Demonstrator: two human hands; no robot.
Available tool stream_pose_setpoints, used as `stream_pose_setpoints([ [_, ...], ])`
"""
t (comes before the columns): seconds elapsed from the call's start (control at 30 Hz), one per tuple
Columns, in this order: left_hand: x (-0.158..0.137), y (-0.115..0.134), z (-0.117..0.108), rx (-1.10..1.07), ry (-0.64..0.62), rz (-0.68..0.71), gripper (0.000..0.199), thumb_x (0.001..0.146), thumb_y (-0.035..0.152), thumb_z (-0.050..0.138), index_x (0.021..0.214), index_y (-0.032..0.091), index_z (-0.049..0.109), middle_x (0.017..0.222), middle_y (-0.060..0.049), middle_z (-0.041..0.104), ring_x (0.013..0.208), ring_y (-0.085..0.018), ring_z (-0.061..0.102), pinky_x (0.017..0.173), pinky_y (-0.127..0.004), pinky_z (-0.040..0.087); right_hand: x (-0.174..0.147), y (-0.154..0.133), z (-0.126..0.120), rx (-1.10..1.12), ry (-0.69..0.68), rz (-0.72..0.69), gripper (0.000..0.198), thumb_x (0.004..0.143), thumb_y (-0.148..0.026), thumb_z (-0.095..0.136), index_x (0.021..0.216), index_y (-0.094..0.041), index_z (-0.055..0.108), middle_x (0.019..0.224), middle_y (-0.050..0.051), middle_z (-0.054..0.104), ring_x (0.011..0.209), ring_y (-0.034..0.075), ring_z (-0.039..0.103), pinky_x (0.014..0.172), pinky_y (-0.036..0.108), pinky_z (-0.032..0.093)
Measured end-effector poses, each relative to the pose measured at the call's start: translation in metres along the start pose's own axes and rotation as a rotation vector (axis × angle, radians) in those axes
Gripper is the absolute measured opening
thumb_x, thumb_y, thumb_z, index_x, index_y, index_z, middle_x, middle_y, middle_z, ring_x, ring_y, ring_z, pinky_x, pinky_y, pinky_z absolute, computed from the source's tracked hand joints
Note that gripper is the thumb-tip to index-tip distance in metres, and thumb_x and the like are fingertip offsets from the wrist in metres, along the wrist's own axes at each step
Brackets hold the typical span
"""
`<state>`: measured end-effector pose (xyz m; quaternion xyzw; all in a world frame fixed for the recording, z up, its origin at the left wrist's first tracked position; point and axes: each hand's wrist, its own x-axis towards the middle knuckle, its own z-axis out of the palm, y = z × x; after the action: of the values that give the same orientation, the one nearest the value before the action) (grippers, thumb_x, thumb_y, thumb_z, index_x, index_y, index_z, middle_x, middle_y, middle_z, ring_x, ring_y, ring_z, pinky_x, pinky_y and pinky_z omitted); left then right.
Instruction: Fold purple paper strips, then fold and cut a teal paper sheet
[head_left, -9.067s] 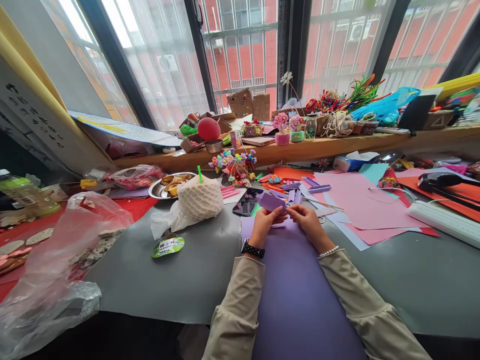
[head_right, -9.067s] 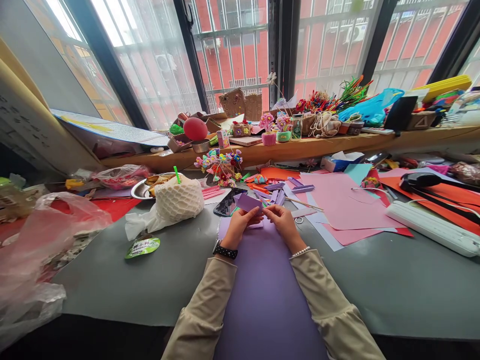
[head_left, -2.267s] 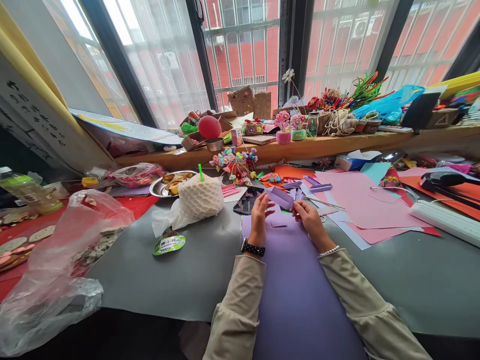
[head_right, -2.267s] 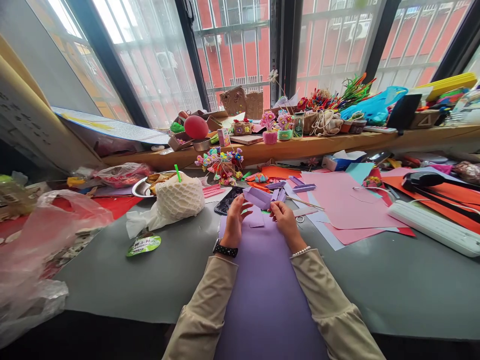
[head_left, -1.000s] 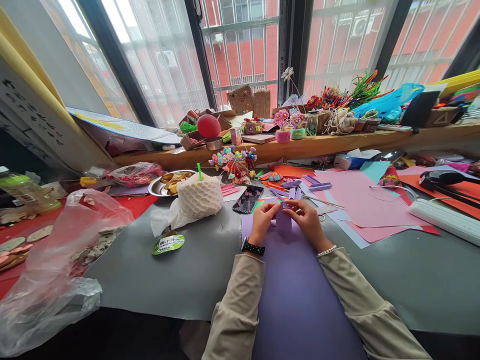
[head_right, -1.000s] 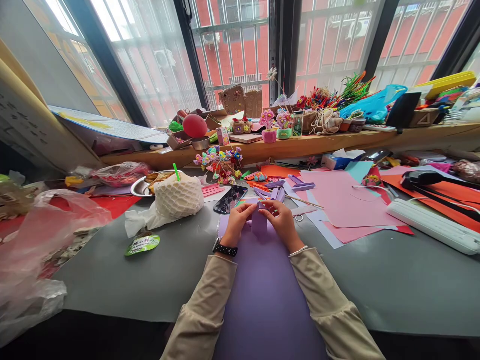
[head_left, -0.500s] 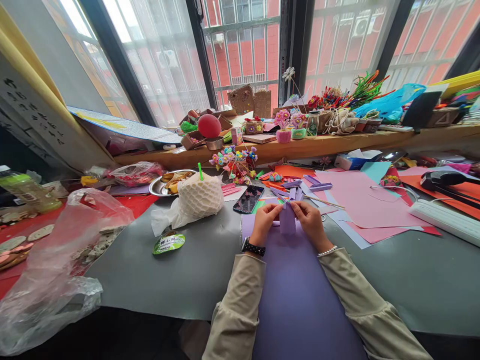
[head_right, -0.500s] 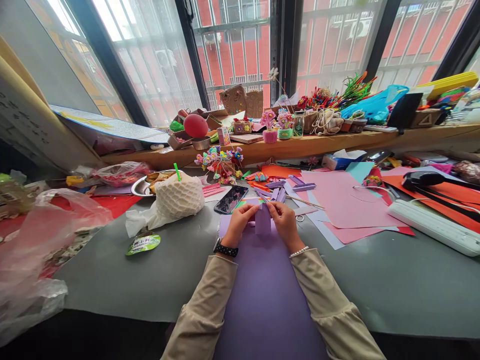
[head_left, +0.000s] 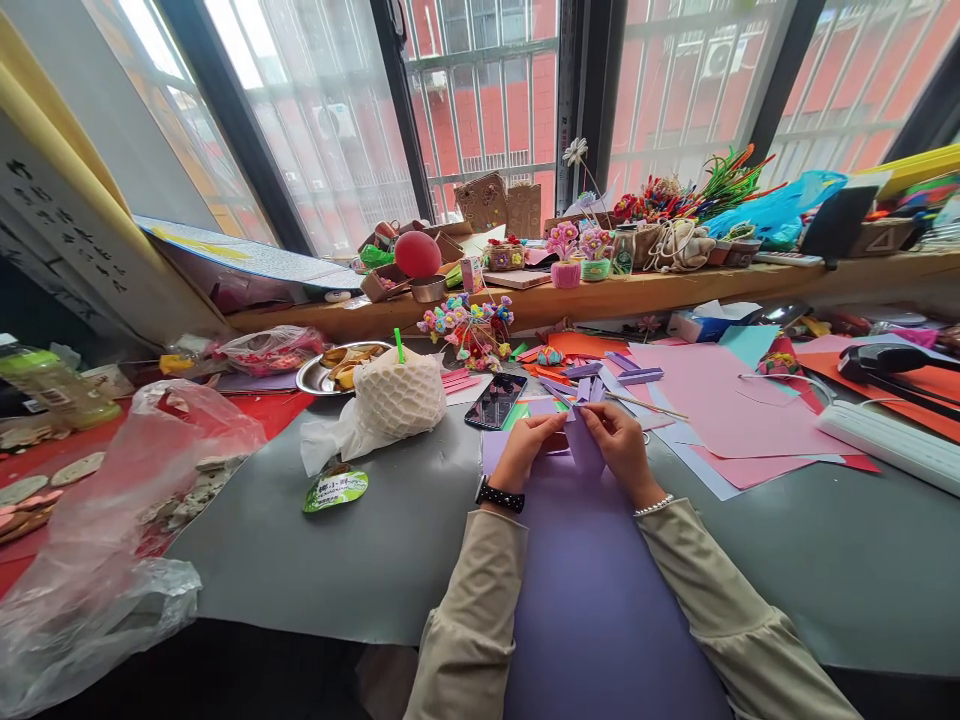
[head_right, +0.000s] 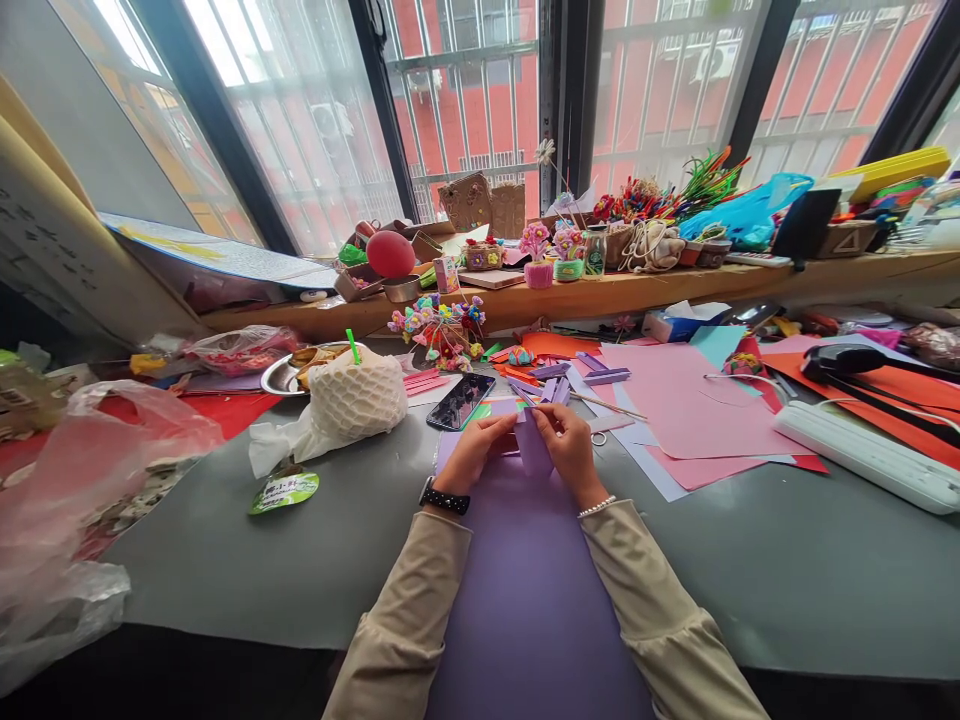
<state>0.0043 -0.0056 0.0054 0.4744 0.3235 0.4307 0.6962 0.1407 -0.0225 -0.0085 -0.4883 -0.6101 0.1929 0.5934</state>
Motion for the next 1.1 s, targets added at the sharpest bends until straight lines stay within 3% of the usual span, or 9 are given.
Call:
stream_pose_setpoints([
  [0.2,0.0002,0.0016,-0.0020,-0.014,-0.022,-0.078,0.033,0.057,0.039,0.066,0.073,0.011,0.064,0.064,-0.006,0.060,0.062,-0.014,0.057,0.066,-0.028,0.044,-0.0009,-0.0030,-0.0007,-0.052,0.021,-0.059,0.024,0.076,-0.038,0.045,0.079,-0.019,0.059,0.074,0.004,0.060,0.068,0.016,0.054,0.061,0.027,0.043],
  [0.57,-0.0011,0.0000,-0.0014,-0.045,-0.038,-0.060,0.030,0.057,0.031,0.068,0.078,0.009,0.065,0.073,-0.010,0.063,0.066,-0.015,0.058,0.070,-0.030,0.045,-0.0019,-0.0058,-0.0006,-0.077,0.005,-0.107,0.022,0.077,-0.035,0.044,0.079,-0.019,0.059,0.075,0.004,0.059,0.069,0.016,0.054,0.062,0.028,0.043],
  [1.1,-0.0015,0.0004,0.0004,-0.033,-0.007,-0.029,0.033,0.053,0.033,0.070,0.075,0.009,0.065,0.068,-0.006,0.065,0.067,-0.017,0.059,0.077,-0.034,0.042,-0.0017,-0.0034,-0.0001,-0.085,0.014,-0.144,0.019,0.077,-0.031,0.045,0.079,-0.018,0.059,0.075,0.003,0.059,0.069,0.015,0.054,0.061,0.026,0.043],
])
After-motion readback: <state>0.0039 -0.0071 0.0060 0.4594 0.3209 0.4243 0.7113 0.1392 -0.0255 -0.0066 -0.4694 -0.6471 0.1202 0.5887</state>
